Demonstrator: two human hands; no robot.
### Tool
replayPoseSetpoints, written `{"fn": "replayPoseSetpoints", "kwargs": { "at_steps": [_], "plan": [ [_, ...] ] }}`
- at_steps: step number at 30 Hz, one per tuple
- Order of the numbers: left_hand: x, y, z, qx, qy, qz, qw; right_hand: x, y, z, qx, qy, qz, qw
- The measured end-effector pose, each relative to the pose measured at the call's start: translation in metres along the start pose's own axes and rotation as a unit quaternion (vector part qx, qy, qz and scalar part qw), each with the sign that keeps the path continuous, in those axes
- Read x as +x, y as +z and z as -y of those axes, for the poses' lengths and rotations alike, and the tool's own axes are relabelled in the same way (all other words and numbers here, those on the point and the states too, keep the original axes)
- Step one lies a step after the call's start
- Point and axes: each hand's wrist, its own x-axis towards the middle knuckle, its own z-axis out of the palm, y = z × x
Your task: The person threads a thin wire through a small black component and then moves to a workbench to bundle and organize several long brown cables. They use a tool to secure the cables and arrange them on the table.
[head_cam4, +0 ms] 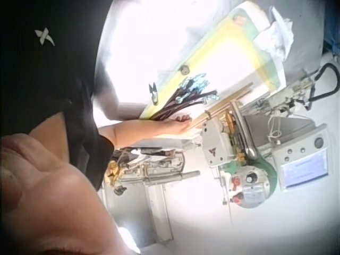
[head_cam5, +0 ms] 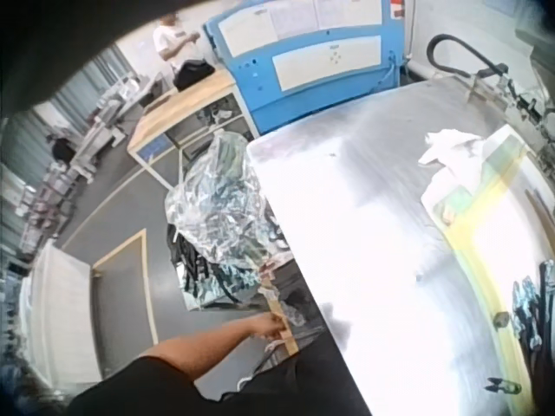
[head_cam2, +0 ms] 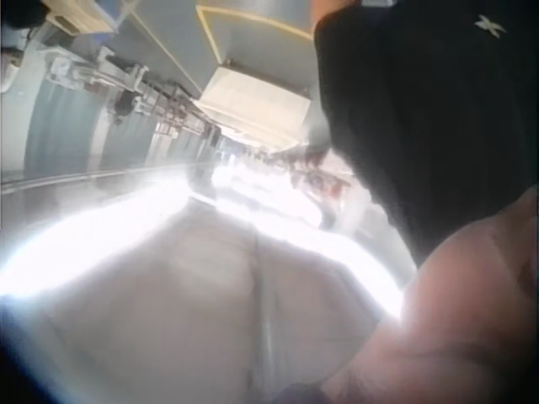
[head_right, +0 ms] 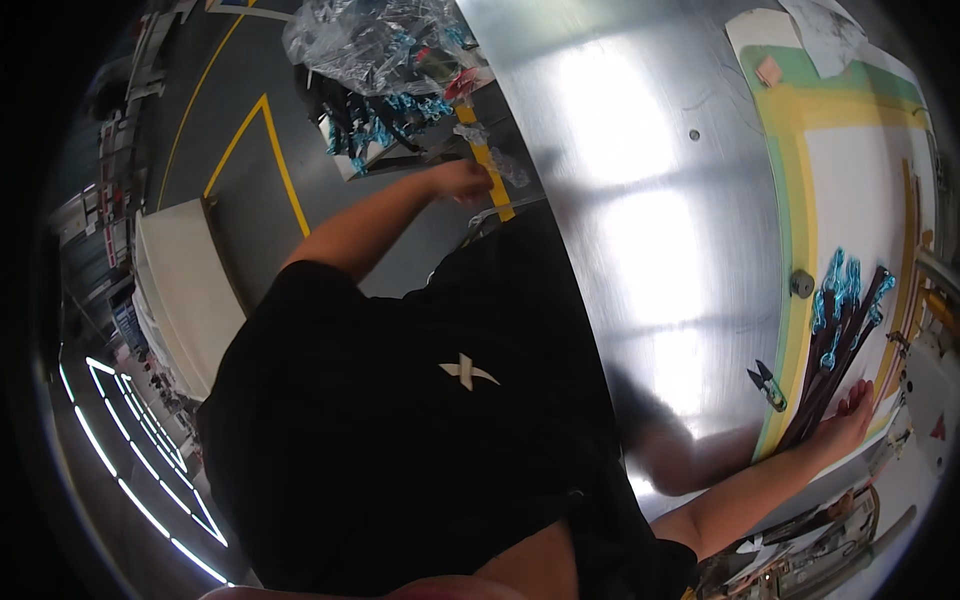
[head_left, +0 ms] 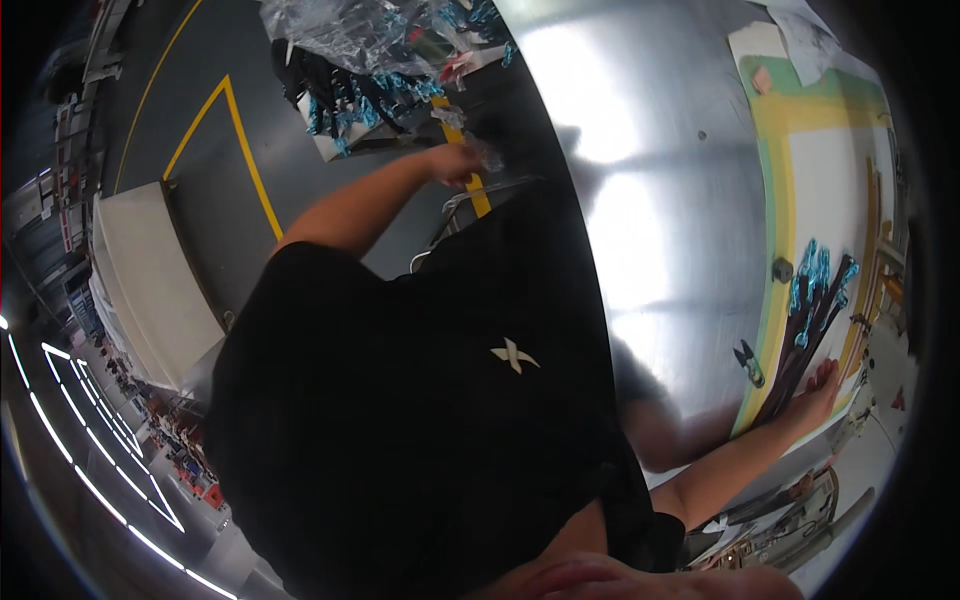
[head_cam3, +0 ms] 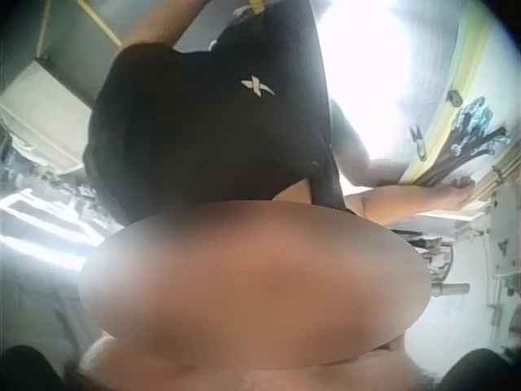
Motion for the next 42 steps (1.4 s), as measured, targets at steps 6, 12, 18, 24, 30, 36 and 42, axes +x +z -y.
{"fn": "replayPoseSetpoints", "kwargs": {
  "at_steps": [6, 12, 18, 24, 30, 36, 42],
  "plan": [
    [0.19, -0.001, 0.131, 0.151, 0.036, -0.216, 0.964, -0.006, -0.011, 0.022, -0.087, -0.007, 0.021, 0.996],
    [0.28, -0.013, 0.132, 0.188, 0.07, -0.247, 0.948, -0.05, -0.019, 0.05, -0.212, 0.01, -0.075, 0.974],
    [0.327, -0.062, 0.057, 0.184, 0.135, -0.274, 0.934, -0.076, -0.032, 0.045, -0.203, 0.013, -0.128, 0.971],
    [0.277, -0.061, 0.011, 0.173, 0.214, -0.262, 0.925, -0.09, -0.008, 0.065, -0.262, -0.018, -0.092, 0.96],
    [0.065, -0.033, -0.063, 0.271, 0.228, -0.026, 0.935, -0.118, 0.006, 0.071, -0.216, -0.094, -0.046, 0.971],
    [-0.151, -0.029, -0.184, 0.492, 0.187, 0.247, 0.814, -0.159, 0.057, 0.131, -0.108, -0.197, 0.271, 0.936],
    [-0.26, 0.028, -0.384, 0.318, 0.464, 0.128, 0.817, -0.231, 0.104, 0.151, 0.114, -0.26, 0.423, 0.86]
  ]
}}
